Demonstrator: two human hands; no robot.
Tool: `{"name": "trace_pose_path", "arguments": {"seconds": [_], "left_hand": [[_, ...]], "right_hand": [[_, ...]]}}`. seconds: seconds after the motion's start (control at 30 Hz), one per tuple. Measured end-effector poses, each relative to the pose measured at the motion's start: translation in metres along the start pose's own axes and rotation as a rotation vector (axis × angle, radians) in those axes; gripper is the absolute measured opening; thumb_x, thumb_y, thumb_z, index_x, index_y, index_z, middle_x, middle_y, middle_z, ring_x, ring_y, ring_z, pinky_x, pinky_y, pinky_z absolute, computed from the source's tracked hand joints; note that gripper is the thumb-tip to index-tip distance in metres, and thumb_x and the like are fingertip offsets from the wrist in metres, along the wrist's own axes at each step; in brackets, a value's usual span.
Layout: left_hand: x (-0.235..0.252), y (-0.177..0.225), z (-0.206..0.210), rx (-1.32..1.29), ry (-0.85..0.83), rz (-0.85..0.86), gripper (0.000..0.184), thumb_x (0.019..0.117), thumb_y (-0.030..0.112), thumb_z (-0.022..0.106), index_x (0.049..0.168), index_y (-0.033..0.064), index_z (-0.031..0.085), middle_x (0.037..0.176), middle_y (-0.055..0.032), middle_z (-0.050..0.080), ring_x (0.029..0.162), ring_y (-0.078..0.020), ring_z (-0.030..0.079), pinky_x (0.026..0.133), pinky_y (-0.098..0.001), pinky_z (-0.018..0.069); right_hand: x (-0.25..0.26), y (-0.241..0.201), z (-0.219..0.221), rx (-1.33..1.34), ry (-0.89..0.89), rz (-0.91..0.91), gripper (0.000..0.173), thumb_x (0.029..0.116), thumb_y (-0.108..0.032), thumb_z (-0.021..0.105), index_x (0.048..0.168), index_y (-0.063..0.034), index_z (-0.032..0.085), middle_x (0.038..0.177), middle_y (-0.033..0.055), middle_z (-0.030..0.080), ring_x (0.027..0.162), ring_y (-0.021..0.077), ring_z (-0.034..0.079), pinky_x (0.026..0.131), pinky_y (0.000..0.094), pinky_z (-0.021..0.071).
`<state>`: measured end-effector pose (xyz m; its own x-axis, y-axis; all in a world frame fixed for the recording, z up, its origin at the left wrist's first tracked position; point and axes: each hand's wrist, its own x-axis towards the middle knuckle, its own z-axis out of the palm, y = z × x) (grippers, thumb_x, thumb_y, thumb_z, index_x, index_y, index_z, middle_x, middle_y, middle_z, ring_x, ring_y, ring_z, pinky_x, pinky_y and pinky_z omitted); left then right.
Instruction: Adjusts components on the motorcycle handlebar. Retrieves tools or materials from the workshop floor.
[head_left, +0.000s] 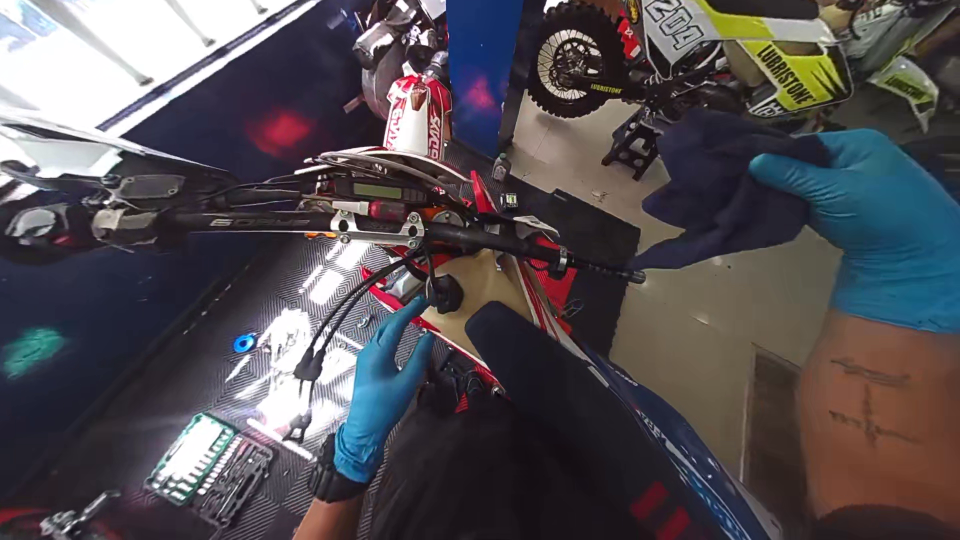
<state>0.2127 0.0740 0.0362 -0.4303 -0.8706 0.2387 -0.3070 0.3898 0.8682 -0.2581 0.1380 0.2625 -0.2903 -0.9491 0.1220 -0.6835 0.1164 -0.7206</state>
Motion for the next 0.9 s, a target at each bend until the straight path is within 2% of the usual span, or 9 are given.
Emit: {"name": "trace_pose_path", "arguments": {"seconds": [0.07,0.13,0.3,0.43,0.5,0.57,0.63,0.8,0.9], "left_hand": [[0.015,0.009,0.015,0.073,-0.028,0.056,0.050,0.0946,0.036,0.068,0.138,0.0118,0.063,0.139,-0.0083,0.063,0.134,-0.0215,0.055,0.113,-0.0444,0.0447],[0.041,0.024,0.035,0.109,-0.035,0.195,0.056,0.0906,0.042,0.074,0.137,0.0126,0.064,0.138,-0.0105,0.063,0.135,-0.0272,0.053,0.113,-0.0516,0.0426],[0.098,0.065,0.096,0.362,-0.154,0.425,0.067,0.0837,0.052,0.079,0.141,0.0198,0.061,0.143,-0.0078,0.061,0.144,-0.0370,0.044,0.120,-0.0655,0.0270],[0.131,0.081,0.132,0.451,-0.347,0.372,0.067,0.0849,0.051,0.076,0.142,0.0197,0.060,0.133,-0.0046,0.067,0.138,-0.0297,0.051,0.121,-0.0690,0.0169],[0.151,0.091,0.134,0.425,-0.461,0.248,0.067,0.0863,0.049,0.076,0.142,0.0149,0.059,0.123,-0.0039,0.072,0.125,-0.0230,0.062,0.123,-0.0646,0.0194],[0.173,0.103,0.131,0.413,-0.654,0.086,0.061,0.0877,0.044,0.077,0.139,0.0146,0.061,0.114,-0.0024,0.075,0.112,-0.0187,0.069,0.119,-0.0580,0.0324],[0.191,0.107,0.131,0.371,-0.817,-0.028,0.051,0.0876,0.037,0.079,0.131,0.0134,0.067,0.108,-0.0074,0.075,0.101,-0.0228,0.071,0.099,-0.0550,0.0519],[0.209,0.104,0.123,0.318,-0.999,-0.112,0.030,0.0887,0.023,0.078,0.115,0.0093,0.072,0.101,-0.0102,0.073,0.090,-0.0208,0.069,0.084,-0.0473,0.0567],[0.214,0.104,0.109,0.336,-1.024,-0.151,0.028,0.0894,0.022,0.078,0.115,0.0112,0.072,0.101,-0.0081,0.073,0.090,-0.0178,0.069,0.083,-0.0431,0.0571]], "right_hand": [[-0.026,0.008,-0.007,-0.077,0.029,-0.010,0.014,0.0997,-0.033,0.065,0.096,-0.0215,0.072,0.080,-0.0160,0.069,0.071,-0.0095,0.063,0.067,0.0142,0.0561],[-0.041,0.023,0.014,-0.171,0.019,0.002,0.020,0.1004,-0.033,0.065,0.102,-0.0139,0.072,0.084,-0.0058,0.069,0.074,-0.0019,0.064,0.070,0.0236,0.0564],[-0.060,0.092,0.115,-0.171,-0.037,-0.073,0.037,0.1022,-0.037,0.060,0.111,-0.0044,0.074,0.113,0.0113,0.072,0.107,0.0177,0.068,0.097,0.0405,0.0540],[-0.073,0.108,0.150,-0.145,-0.048,-0.115,0.043,0.1027,-0.041,0.058,0.126,-0.0066,0.071,0.130,0.0139,0.067,0.124,0.0253,0.061,0.108,0.0434,0.0472],[-0.077,0.110,0.153,-0.136,-0.031,-0.115,0.045,0.1028,-0.041,0.057,0.129,-0.0064,0.069,0.131,0.0153,0.066,0.124,0.0281,0.060,0.108,0.0458,0.0467],[-0.078,0.111,0.155,-0.123,-0.027,-0.115,0.045,0.1026,-0.041,0.057,0.128,-0.0057,0.069,0.130,0.0152,0.066,0.124,0.0290,0.061,0.108,0.0479,0.0467],[-0.076,0.113,0.155,-0.109,-0.020,-0.135,0.042,0.1024,-0.038,0.058,0.128,-0.0057,0.069,0.129,0.0145,0.067,0.123,0.0285,0.061,0.107,0.0486,0.0473],[-0.075,0.113,0.155,-0.086,-0.005,-0.203,0.037,0.1004,-0.034,0.061,0.123,-0.0062,0.070,0.124,0.0132,0.068,0.118,0.0291,0.062,0.102,0.0494,0.0493],[-0.074,0.116,0.145,-0.048,-0.101,-0.220,0.044,0.0991,-0.031,0.062,0.137,-0.0086,0.064,0.134,0.0129,0.064,0.126,0.0284,0.059,0.107,0.0492,0.0471]]}}
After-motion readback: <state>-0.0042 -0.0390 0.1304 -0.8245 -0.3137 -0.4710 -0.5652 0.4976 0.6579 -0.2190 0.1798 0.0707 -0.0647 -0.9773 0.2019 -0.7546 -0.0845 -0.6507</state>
